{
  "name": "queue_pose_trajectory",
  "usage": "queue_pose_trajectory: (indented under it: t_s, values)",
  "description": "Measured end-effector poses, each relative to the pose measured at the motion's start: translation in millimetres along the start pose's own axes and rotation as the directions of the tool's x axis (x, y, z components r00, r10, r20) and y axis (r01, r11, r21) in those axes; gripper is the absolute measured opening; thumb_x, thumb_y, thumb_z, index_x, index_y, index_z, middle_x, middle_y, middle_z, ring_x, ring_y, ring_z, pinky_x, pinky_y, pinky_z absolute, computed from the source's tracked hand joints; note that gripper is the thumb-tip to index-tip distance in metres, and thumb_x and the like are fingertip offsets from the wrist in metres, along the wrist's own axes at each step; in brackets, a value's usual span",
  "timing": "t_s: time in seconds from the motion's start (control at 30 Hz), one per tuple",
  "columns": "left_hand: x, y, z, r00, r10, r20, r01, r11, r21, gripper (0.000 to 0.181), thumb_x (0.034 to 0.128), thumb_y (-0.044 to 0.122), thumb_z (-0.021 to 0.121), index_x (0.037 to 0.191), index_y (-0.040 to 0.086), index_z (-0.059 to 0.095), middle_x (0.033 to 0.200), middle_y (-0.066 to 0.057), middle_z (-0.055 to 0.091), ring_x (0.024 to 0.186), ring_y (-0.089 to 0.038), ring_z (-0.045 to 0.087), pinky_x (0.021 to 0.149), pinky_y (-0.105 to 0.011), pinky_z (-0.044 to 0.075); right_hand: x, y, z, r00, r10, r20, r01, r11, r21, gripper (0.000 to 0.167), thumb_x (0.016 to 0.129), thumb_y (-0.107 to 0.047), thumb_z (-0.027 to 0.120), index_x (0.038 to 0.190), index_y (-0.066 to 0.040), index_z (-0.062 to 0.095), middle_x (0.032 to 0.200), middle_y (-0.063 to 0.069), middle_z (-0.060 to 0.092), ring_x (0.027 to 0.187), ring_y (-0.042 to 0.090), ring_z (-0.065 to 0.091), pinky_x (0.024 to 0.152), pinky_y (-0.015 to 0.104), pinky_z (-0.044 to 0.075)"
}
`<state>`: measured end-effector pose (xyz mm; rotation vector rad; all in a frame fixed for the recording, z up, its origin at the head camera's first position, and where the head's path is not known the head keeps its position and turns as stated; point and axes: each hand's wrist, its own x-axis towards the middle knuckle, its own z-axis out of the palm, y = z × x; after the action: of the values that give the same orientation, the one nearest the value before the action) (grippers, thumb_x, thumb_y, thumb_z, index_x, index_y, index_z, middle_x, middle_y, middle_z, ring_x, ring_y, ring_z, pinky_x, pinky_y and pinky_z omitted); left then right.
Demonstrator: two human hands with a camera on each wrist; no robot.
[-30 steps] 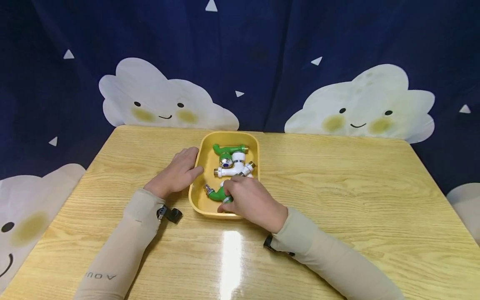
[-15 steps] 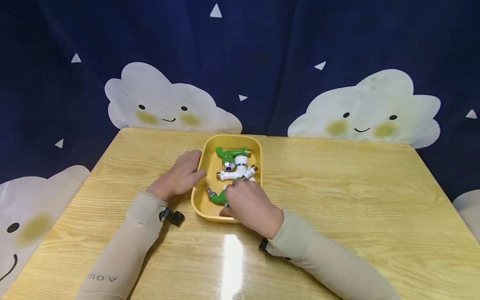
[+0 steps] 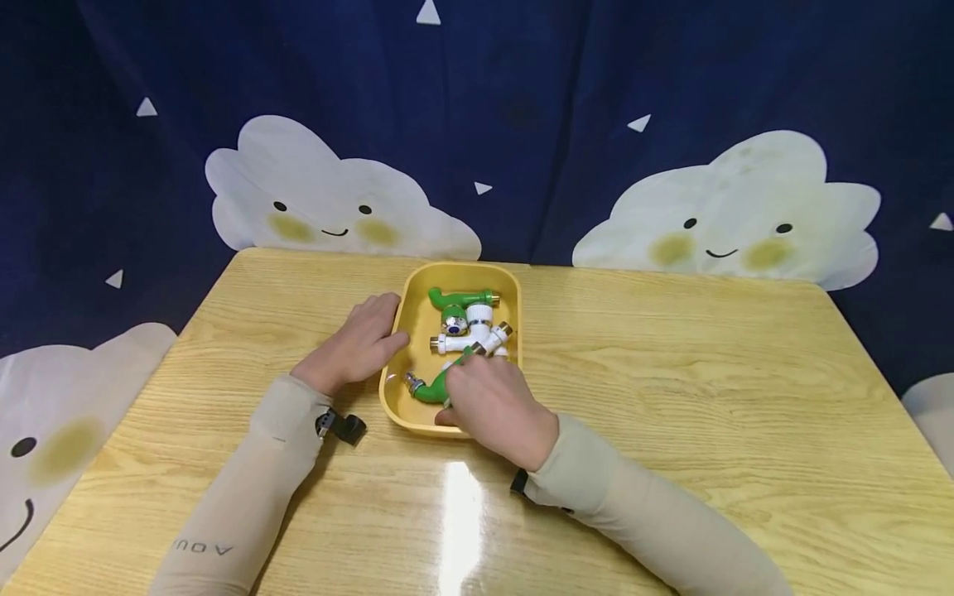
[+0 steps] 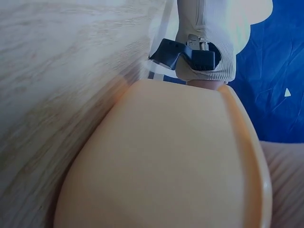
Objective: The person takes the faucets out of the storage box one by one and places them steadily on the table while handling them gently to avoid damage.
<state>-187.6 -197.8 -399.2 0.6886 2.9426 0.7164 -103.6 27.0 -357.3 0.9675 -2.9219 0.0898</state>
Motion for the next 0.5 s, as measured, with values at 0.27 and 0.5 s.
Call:
queue_pose_trajectory:
  t_s: [0.27,0.5]
  values:
    - [0.4,0.7,-0.5,1.0,-0.001,-0.003,0.001,1.0,-0.007,0.03,0.0964,0.025,0.048,0.116,0.002,0.051,0.102,-0.013,0.054,0.098,-0.03,0.046,0.092,-0.044,0.036,1.3,2.6,1.0,1.0,0.002,0.025,-0.002,1.0,-0.007,0.044,0.075,-0.057,0.085,0.068,-0.017,0.069,0.06,-0.003,0.061,0.049,0.009,0.049,0.04,0.028,0.038]
    - [-0.7,2.5,-0.4,1.0,-0.014,0.001,0.014,1.0,-0.015,0.031,0.0965,0.024,0.048,0.117,0.002,0.051,0.101,-0.013,0.054,0.099,-0.029,0.045,0.092,-0.044,0.035,1.1,3.4,1.5,0.998,0.003,0.06,-0.006,0.999,0.051,0.039,0.077,-0.049,0.087,0.07,-0.014,0.072,0.065,0.001,0.065,0.051,0.01,0.051,0.044,0.028,0.041]
